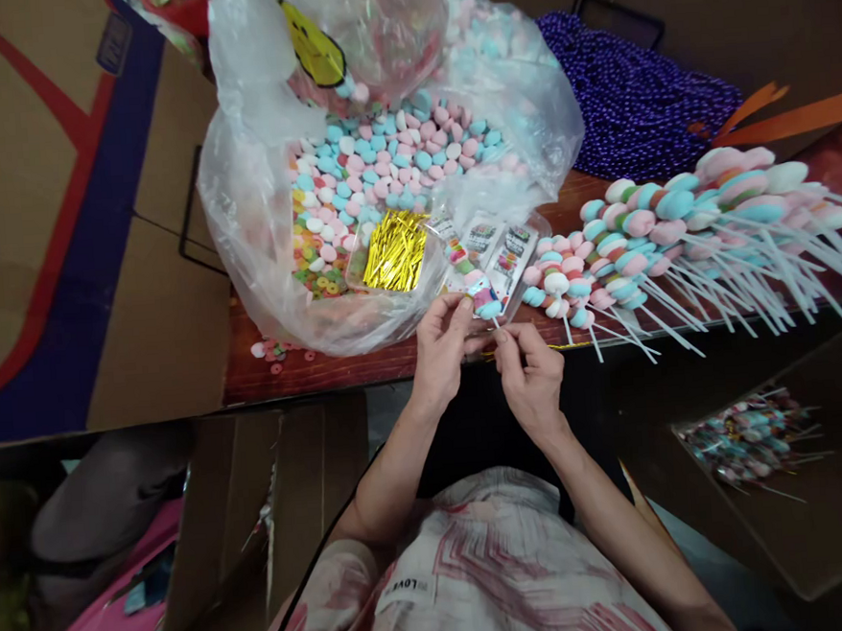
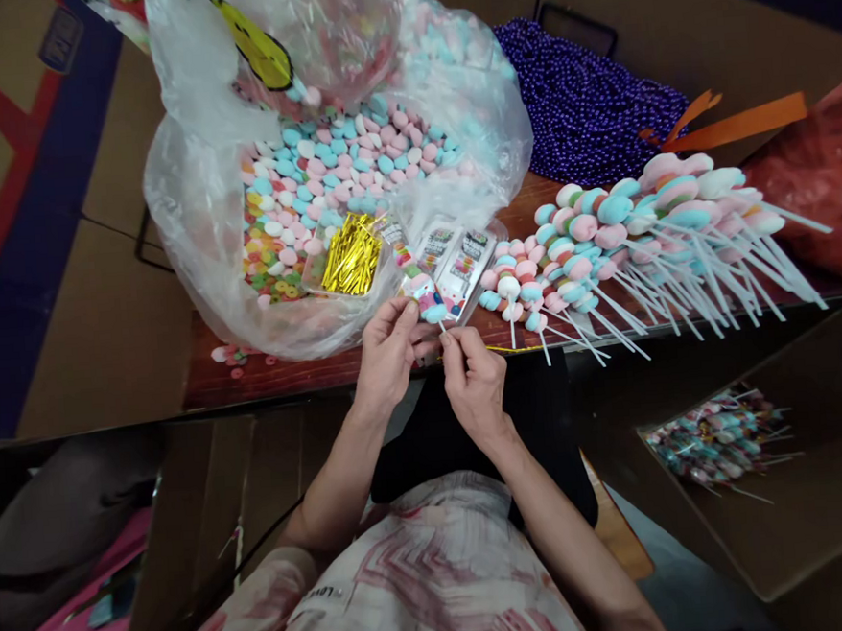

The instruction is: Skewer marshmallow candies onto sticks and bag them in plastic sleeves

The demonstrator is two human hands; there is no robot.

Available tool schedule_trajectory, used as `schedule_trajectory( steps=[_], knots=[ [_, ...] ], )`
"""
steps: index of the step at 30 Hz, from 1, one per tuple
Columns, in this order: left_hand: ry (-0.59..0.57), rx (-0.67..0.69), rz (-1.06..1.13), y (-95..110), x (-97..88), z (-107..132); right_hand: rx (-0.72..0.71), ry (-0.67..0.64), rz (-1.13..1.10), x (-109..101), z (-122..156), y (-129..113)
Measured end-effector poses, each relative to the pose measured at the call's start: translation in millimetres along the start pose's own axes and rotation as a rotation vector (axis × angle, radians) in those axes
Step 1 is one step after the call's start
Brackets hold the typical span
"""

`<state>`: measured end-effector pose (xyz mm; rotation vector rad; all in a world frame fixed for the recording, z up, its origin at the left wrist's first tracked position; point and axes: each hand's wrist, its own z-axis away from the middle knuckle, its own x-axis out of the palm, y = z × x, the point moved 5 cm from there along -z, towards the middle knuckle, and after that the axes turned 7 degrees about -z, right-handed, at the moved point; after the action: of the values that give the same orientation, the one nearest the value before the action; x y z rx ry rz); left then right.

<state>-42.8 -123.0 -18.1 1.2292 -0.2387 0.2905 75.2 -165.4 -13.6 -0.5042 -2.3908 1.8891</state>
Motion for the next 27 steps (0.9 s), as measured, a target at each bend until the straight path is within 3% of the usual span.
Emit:
schedule_trajectory(
  steps=[6,10,14,18,23,27],
  knots=[
    [0.017,0.079,-0.131,7,-2.6,-3,0.035,-0.042,-0.048,-4,0,-2],
    [-0.058,0.147,-0.168,7,-3.2,-6,0.057,-0.074,-0.090,-6,3,-5],
    [-0.125,0.185,-0.181,2,1.2,-2,-0.078,0.000,0.048,-9,4,-13],
    [-0.106,0.228,-0.188,-1,4.1,9,-0.186,0.069,0.176,-10,2,-18],
    [-0.059,0.195,-0.092,2,0.2,9,-0.295,-0.029,0.237,-5,3,-22],
    [-0.074,0.214,-0.105,1,3.1,12,-0.340,-0.004,0.289,-5,4,-24]
  ],
)
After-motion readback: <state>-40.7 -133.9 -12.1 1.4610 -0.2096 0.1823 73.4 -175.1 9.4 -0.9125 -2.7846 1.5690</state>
